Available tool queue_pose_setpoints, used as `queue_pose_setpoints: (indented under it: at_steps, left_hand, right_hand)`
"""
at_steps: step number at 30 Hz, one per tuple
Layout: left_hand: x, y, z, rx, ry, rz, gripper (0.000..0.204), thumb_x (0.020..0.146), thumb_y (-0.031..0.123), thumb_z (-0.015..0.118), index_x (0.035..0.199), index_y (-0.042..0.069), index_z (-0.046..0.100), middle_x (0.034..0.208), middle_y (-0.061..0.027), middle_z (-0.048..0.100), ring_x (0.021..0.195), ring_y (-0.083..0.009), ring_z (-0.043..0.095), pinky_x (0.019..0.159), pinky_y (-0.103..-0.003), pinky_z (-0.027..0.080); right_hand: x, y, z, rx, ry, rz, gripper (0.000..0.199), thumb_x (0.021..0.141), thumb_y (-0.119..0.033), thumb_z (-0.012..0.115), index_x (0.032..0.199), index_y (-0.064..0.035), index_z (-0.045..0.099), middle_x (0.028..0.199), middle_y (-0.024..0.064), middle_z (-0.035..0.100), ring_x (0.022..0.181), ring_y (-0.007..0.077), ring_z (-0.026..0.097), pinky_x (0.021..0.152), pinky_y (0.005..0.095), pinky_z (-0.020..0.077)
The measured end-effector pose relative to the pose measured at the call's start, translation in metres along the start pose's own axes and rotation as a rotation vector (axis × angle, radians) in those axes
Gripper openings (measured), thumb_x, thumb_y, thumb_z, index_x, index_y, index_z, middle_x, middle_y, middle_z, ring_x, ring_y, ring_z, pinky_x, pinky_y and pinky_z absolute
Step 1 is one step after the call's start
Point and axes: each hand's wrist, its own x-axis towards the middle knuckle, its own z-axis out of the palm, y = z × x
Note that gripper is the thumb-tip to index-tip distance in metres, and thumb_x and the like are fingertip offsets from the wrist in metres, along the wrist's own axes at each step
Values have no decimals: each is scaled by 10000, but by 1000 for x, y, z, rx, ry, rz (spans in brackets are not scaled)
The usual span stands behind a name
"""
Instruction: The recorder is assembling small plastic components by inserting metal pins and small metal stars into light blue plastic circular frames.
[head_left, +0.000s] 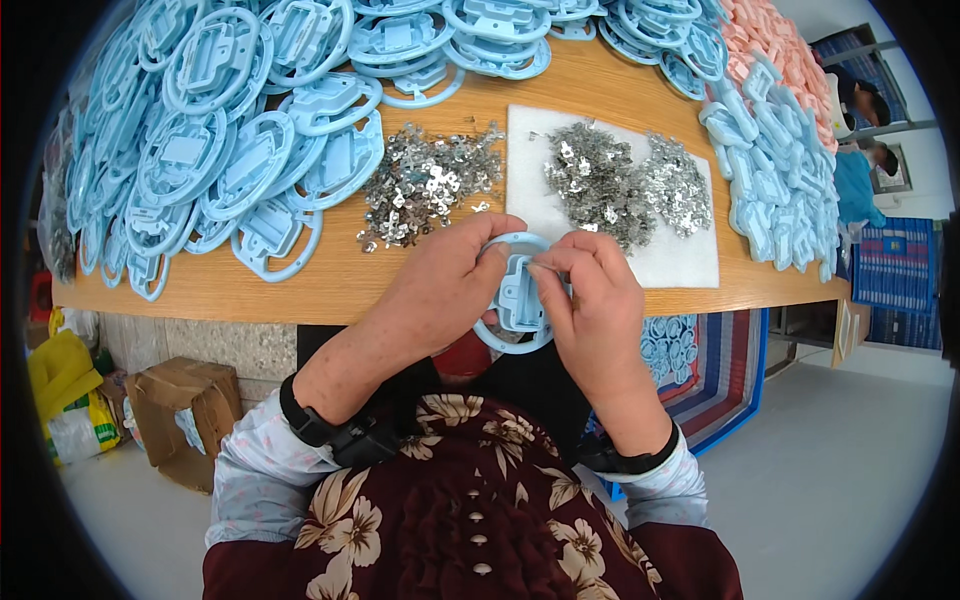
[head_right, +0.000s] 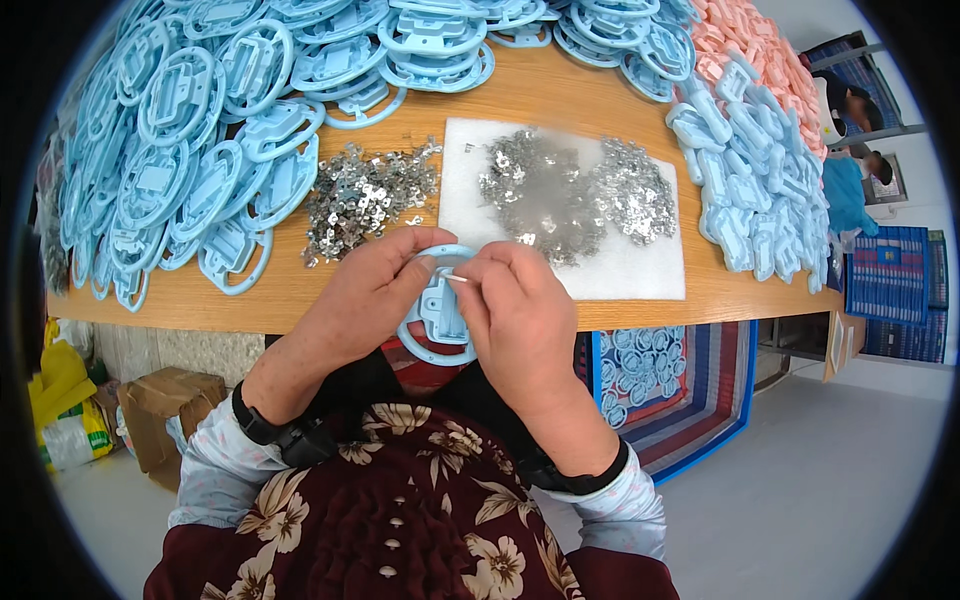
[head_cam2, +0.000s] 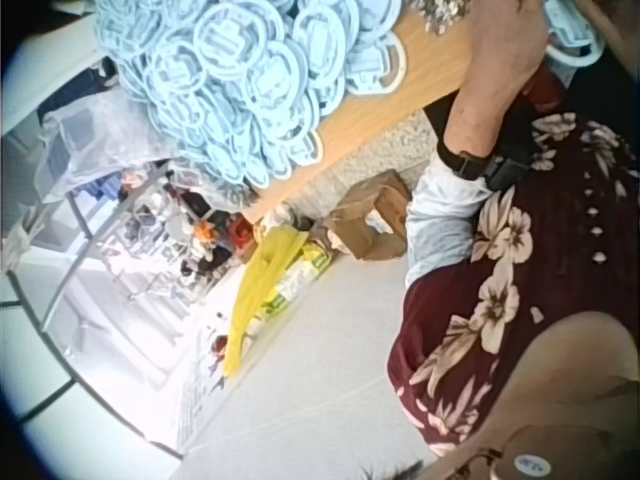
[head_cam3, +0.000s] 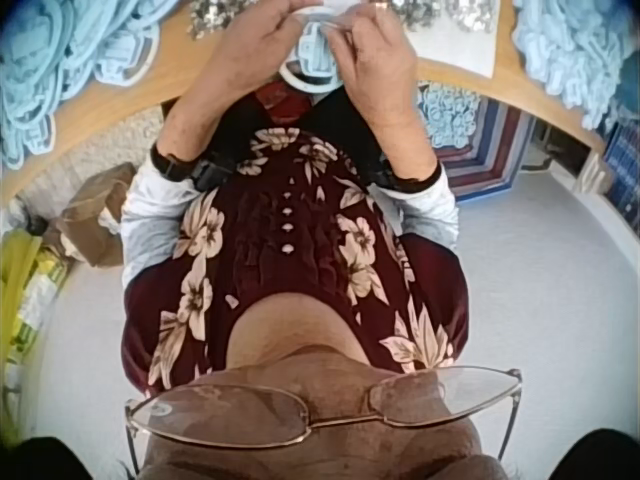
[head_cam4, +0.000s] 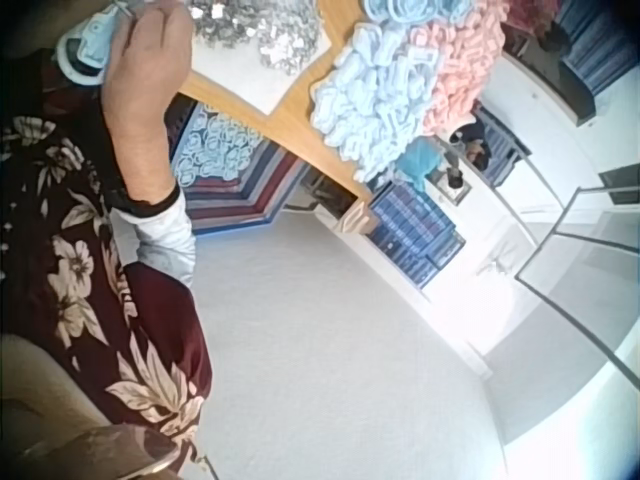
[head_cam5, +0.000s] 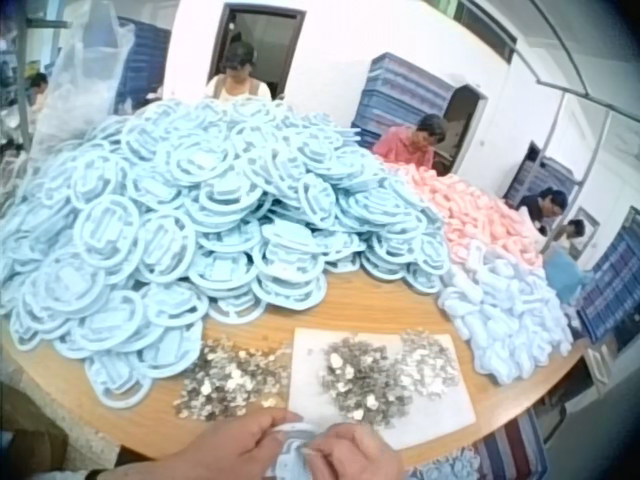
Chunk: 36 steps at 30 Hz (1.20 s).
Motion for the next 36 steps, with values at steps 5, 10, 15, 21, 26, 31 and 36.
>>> queue_pose_setpoints:
  at_steps: [5, 10, 15, 21, 26, 31, 36]
  left_hand:
    - [1, -4, 0, 13, 6, 47, 301, 1011, 106, 489, 1245, -49, 597, 1033, -119, 695, 922, -151, 652, 817, -305, 527]
    - [2, -4, -1, 24, 3, 36, 299, 1003, 98, 486, 1234, -49, 606, 1031, -122, 698, 910, -157, 656, 809, -314, 529]
    - [2, -3, -1, 21, -4, 14, 304, 1008, 101, 480, 1242, -50, 600, 964, -100, 699, 829, -142, 665, 740, -301, 537]
    - [2, 1, -1, -58, -27, -33, 301, 1013, 96, 471, 1245, -54, 590, 901, -84, 688, 667, -105, 654, 594, -267, 538]
    - [2, 2, -1, -79, -32, -65, 294, 1011, 89, 465, 1236, -50, 592, 933, -88, 690, 708, -121, 667, 629, -277, 550]
    - [7, -12, 0, 15, -3, 42, 291, 1003, 92, 465, 1217, -44, 608, 998, -98, 698, 861, -143, 671, 759, -296, 553]
    - [6, -10, 0, -6, -3, 27, 293, 1001, 95, 461, 1206, -43, 618, 1021, -107, 699, 893, -145, 668, 791, -299, 548]
  right_hand:
    - [-3, 0, 3, 145, -1, 69, 119, 852, -36, 737, 933, -15, 652, 972, 123, 630, 754, 265, 651, 666, 334, 526]
    - [-4, -3, 3, 253, -6, 211, 118, 871, -41, 730, 945, 5, 651, 991, 125, 630, 740, 217, 643, 655, 316, 517]
    - [-5, -3, 5, 251, -2, 217, 116, 880, -47, 728, 950, 7, 654, 985, 120, 632, 723, 195, 633, 643, 312, 509]
    - [-6, -1, 10, 69, 71, 51, 146, 806, -9, 752, 924, -7, 665, 961, 123, 634, 758, 255, 630, 646, 335, 515]
    - [-12, 1, 2, -78, 34, -144, 298, 734, 15, 754, 1024, -32, 706, 958, 108, 632, 805, 268, 632, 651, 361, 519]
    - [-16, -12, -13, -140, -122, -116, 406, 740, 16, 737, 1141, -37, 706, 961, 112, 626, 819, 272, 628, 662, 365, 520]
    - [-13, -8, -18, 2, -177, -39, 433, 736, 22, 725, 1165, -35, 698, 958, 113, 622, 811, 284, 621, 673, 371, 523]
